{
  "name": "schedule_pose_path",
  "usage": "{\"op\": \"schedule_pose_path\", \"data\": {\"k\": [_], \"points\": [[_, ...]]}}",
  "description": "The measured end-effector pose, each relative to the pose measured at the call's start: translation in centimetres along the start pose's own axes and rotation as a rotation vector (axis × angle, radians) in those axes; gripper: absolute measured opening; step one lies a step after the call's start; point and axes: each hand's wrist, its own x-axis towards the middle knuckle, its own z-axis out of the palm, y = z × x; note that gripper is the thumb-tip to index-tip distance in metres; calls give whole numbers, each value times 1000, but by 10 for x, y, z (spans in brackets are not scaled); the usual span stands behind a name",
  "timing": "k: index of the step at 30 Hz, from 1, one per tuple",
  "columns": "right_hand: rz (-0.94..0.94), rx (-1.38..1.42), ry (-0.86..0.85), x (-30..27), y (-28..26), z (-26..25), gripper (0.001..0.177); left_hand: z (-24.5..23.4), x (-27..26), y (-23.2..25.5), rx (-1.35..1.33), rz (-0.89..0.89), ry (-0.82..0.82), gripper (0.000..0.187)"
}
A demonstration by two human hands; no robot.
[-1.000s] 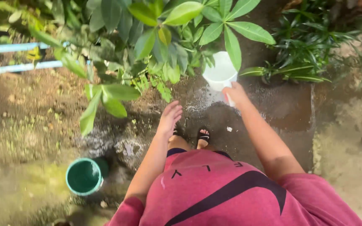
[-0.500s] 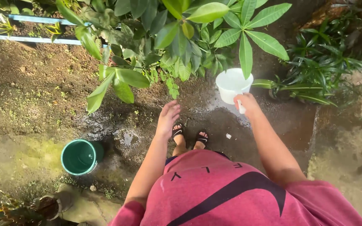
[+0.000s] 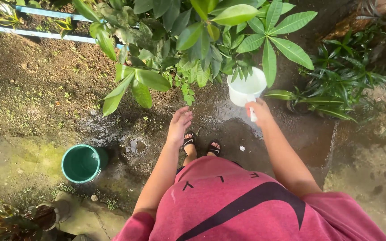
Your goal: Watering various potted and ground plants using a bucket and dipper.
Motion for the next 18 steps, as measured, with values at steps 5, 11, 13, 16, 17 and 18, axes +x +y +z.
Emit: {"op": "schedule_pose_path", "data": {"k": [5,11,13,16,17,18], "points": [[94,-73,-71,-14,26,-2,19,-5,-8,9,-6,1,2,44],[179,-29,-202,43,62,34,13,-21,-8,9,-38,22,6,44],[175,-43,-219,62,59,59,17,-25,-9,7,-44,19,11,43],[148,-69,-204,77,41,94,16,-30,-11,7,-61,10,13,43],[142,-102,-187,82,35,100,15,-30,-12,9,-58,6,14,43],[135,-136,-169,86,29,107,15,-31,-13,11,-56,3,15,43]]}}
